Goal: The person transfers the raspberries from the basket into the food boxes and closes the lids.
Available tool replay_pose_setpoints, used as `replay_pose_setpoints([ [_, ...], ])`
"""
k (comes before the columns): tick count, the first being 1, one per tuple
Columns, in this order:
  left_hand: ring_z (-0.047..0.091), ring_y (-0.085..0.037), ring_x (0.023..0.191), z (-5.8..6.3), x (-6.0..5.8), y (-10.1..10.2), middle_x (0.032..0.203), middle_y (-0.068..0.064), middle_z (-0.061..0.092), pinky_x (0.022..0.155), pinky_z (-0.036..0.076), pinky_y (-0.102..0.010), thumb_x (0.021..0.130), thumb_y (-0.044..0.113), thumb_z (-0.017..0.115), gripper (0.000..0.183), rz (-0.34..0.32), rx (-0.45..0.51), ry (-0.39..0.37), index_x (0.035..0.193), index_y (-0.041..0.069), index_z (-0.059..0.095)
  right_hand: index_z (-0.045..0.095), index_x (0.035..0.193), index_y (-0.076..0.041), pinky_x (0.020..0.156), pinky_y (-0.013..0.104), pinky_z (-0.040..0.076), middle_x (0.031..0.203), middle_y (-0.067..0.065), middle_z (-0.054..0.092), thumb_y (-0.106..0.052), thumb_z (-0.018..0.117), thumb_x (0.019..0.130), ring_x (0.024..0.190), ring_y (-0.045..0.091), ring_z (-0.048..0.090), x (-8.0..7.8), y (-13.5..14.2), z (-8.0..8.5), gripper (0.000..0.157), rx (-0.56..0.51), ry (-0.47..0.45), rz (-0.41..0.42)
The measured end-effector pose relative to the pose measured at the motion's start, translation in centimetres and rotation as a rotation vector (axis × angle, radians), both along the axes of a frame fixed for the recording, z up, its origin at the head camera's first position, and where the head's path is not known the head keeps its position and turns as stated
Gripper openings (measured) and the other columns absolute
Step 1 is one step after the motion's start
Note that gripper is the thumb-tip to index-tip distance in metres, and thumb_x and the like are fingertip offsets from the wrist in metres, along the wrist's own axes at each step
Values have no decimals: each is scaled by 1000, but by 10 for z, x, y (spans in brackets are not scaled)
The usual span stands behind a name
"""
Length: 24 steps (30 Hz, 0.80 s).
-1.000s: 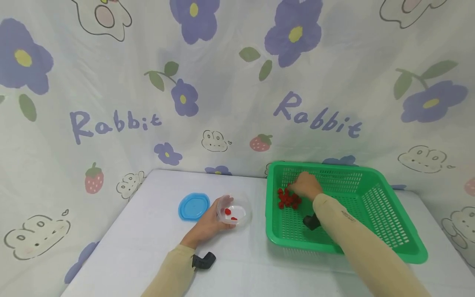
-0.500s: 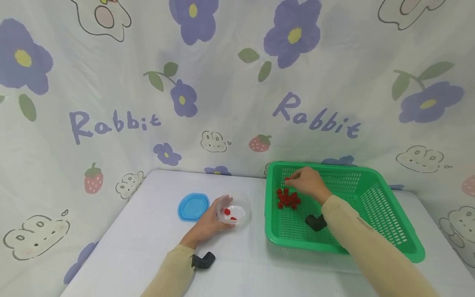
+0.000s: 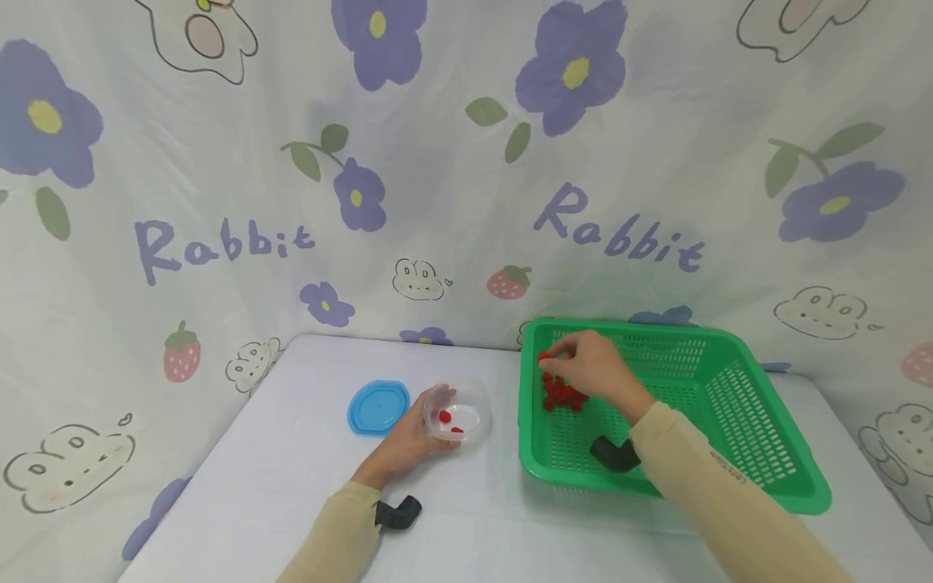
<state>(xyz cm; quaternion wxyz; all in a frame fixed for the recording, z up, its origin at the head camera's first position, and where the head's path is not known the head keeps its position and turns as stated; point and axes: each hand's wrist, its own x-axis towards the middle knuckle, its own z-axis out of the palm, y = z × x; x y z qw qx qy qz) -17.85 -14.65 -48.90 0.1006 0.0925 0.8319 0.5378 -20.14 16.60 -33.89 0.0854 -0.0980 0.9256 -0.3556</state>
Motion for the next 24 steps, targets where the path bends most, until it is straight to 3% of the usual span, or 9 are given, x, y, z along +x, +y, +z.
replay_pose_setpoints([
  [7, 34, -28, 145, -1, 0, 0, 154, 3, 45, 115, 27, -62, 81, 27, 85, 90, -6, -6, 10, 155, 21, 34, 72, 116, -5, 65, 33, 47, 98, 7, 66, -33, 69, 95, 80, 21, 55, 15, -11, 7, 36, -13, 58, 3],
  [14, 33, -28, 146, -2, 0, 0, 154, 4, 44, 115, 27, -62, 81, 27, 85, 89, -5, -7, 7, 155, 22, 34, 71, 113, -6, 57, 33, 47, 82, 3, 62, -27, 70, 94, 58, 17, 56, 28, -23, 7, 29, -39, 87, -4],
  [20, 33, -28, 146, -2, 0, -1, 154, 4, 44, 116, 26, -62, 82, 26, 85, 90, -12, -6, 14, 155, 22, 33, 72, 109, -6, 59, 33, 47, 69, -2, 63, -22, 70, 94, 58, 16, 60, 37, -33, 1, 22, -85, 138, 29],
  [24, 32, -27, 147, -1, 0, -1, 154, 5, 44, 116, 25, -62, 81, 27, 85, 90, -11, -7, 9, 155, 23, 33, 73, 103, -6, 57, 31, 44, 70, 0, 60, -20, 72, 92, 62, 17, 56, 42, -41, -2, 17, -91, 201, 10],
])
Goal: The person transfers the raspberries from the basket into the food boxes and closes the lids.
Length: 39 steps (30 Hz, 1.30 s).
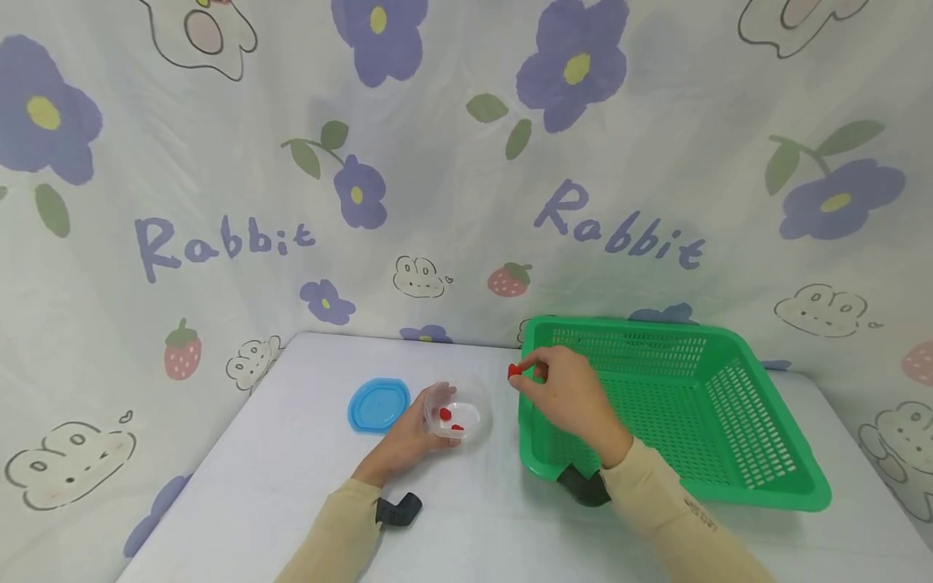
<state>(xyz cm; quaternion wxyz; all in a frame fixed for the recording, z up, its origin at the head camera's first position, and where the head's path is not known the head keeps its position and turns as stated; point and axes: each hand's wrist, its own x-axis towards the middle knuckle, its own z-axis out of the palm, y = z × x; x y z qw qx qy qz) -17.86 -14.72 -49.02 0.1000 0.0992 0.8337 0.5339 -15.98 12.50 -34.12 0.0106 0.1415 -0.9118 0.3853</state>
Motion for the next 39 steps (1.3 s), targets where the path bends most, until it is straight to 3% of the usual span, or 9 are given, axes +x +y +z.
replay_pose_setpoints([
  [5, 31, -26, 147, 2, 1, 1, 154, 6, 44, 116, 25, -62, 82, 27, 84, 90, 6, -4, -14, 155, 24, 33, 74, 101, -6, 58, 30, 41, 76, 3, 52, -20, 76, 89, 73, 19, 48, 6, -12, -5, 18, 15, 51, -38],
  [10, 31, -27, 147, 2, 0, 1, 154, 5, 44, 115, 28, -63, 82, 29, 84, 90, 12, -11, -21, 155, 24, 33, 75, 100, -8, 62, 32, 44, 81, 4, 55, -21, 77, 88, 78, 21, 50, 9, -20, -13, 18, -2, 56, -67],
  [24, 33, -29, 145, 1, -1, 1, 154, 4, 44, 112, 29, -66, 81, 30, 85, 89, 5, -4, -14, 154, 24, 34, 77, 101, -11, 59, 29, 44, 84, 4, 60, -20, 78, 88, 73, 17, 50, 16, -47, -35, 16, -68, 108, -112],
  [33, 36, -30, 143, -1, -2, 1, 153, 2, 44, 110, 35, -64, 80, 31, 86, 91, 7, 8, 5, 154, 23, 34, 76, 100, -8, 58, 29, 44, 86, 8, 61, -19, 77, 89, 70, 18, 48, 16, -72, -50, 16, -30, 114, -137],
  [39, 37, -30, 143, -1, -2, 1, 152, -1, 46, 110, 33, -65, 80, 30, 86, 91, -1, 13, 17, 154, 21, 34, 75, 101, -7, 63, 29, 46, 86, 9, 61, -18, 77, 89, 77, 19, 51, 18, -88, -57, 16, -29, 161, -157],
])
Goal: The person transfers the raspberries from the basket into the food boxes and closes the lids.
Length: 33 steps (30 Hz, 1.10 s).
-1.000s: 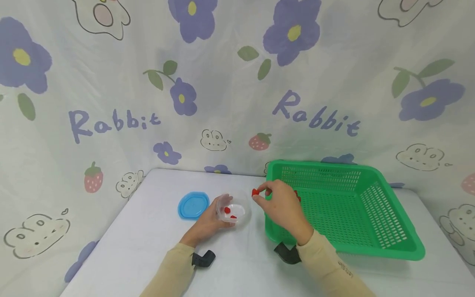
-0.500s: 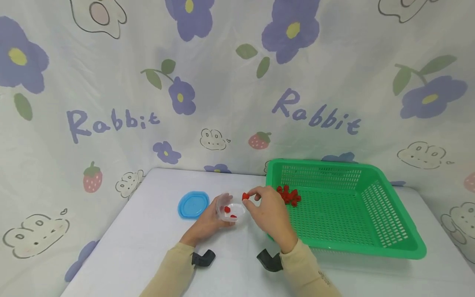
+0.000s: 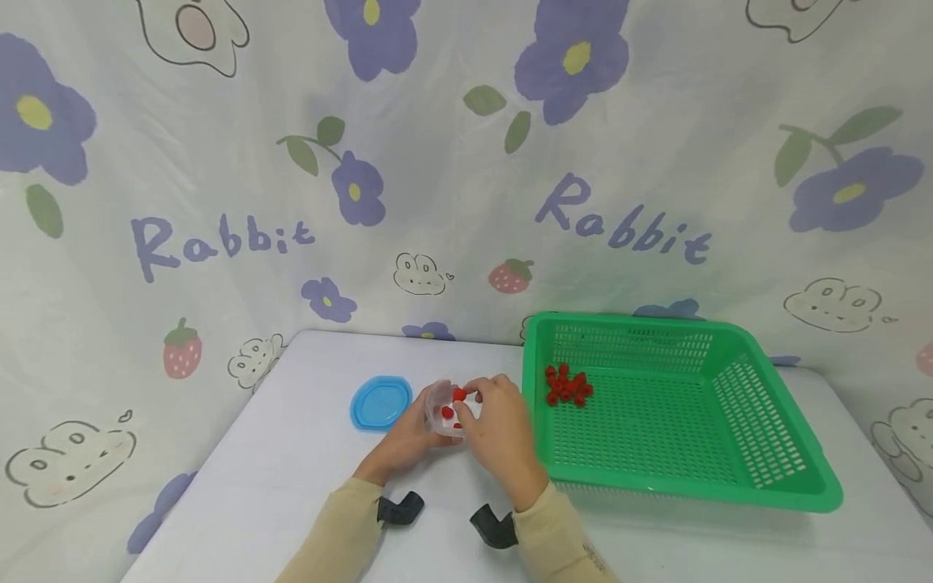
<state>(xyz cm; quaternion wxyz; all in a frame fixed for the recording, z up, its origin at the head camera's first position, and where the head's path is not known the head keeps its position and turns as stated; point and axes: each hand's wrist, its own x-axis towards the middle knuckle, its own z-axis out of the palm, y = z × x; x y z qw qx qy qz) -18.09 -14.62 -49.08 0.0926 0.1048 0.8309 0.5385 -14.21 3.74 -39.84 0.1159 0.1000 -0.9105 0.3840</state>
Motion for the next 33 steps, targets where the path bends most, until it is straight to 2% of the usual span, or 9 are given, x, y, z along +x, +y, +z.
replay_pose_setpoints([
  [6, 39, -31, 142, 0, 0, 0, 151, -3, 47, 109, 35, -65, 81, 32, 85, 91, -16, 0, 17, 154, 18, 34, 75, 103, -6, 61, 26, 45, 86, 5, 58, -16, 77, 88, 76, 17, 50, 2, -12, -8, 18, -13, -9, -8],
  [18, 41, -34, 141, -1, 0, 2, 152, -7, 46, 109, 35, -66, 83, 27, 84, 85, -20, -20, 48, 153, 17, 37, 73, 105, -5, 65, 25, 50, 91, 10, 60, -18, 78, 88, 81, 18, 51, -1, -23, -29, 23, -2, -84, -40],
  [28, 38, -33, 143, 1, 0, 0, 152, -4, 46, 109, 36, -64, 82, 28, 84, 89, -25, -5, 46, 154, 15, 34, 74, 100, -5, 64, 27, 49, 86, 9, 59, -17, 80, 85, 77, 17, 49, -11, -19, -44, 20, 35, 2, -49],
  [33, 36, -31, 144, 0, 0, 0, 152, -1, 46, 110, 34, -65, 82, 30, 84, 89, -18, -18, 35, 154, 18, 34, 75, 100, -4, 69, 30, 53, 88, 8, 60, -18, 80, 85, 80, 18, 52, -13, -17, -46, 21, 55, -8, -31],
])
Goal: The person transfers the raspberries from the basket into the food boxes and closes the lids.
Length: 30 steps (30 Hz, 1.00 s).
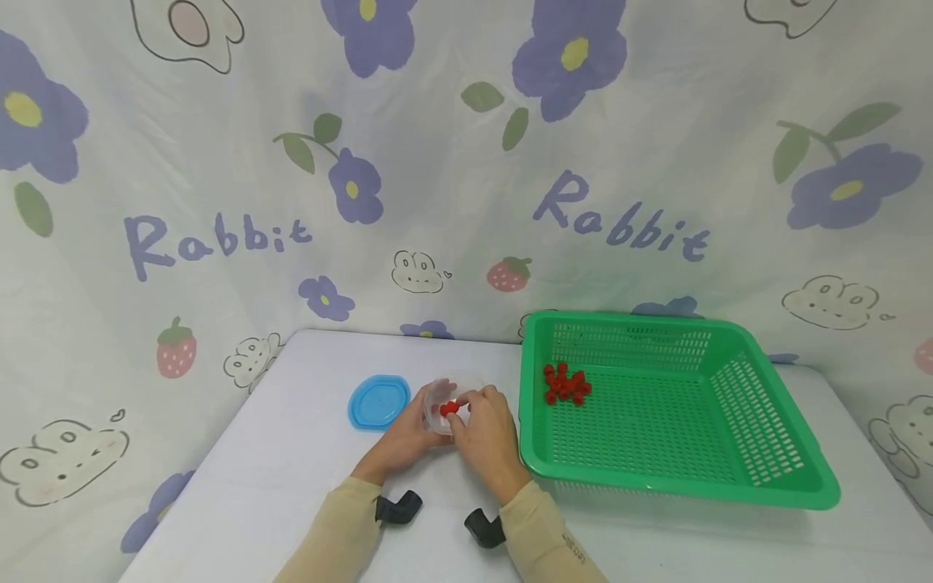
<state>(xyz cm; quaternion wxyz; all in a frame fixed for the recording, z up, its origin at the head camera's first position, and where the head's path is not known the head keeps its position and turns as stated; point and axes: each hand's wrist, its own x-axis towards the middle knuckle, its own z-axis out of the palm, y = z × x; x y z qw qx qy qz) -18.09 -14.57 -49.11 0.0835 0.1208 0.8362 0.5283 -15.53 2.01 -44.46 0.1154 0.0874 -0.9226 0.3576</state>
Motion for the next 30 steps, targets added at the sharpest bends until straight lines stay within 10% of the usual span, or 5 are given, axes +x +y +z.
replay_pose_setpoints([
  [30, 38, -33, 142, -1, -1, -1, 152, -5, 46, 109, 33, -67, 82, 27, 83, 86, -3, 9, 7, 153, 17, 37, 75, 105, -6, 69, 31, 50, 90, 8, 60, -16, 75, 89, 84, 20, 54, 3, 1, 5, 19, -32, 41, 64],
])
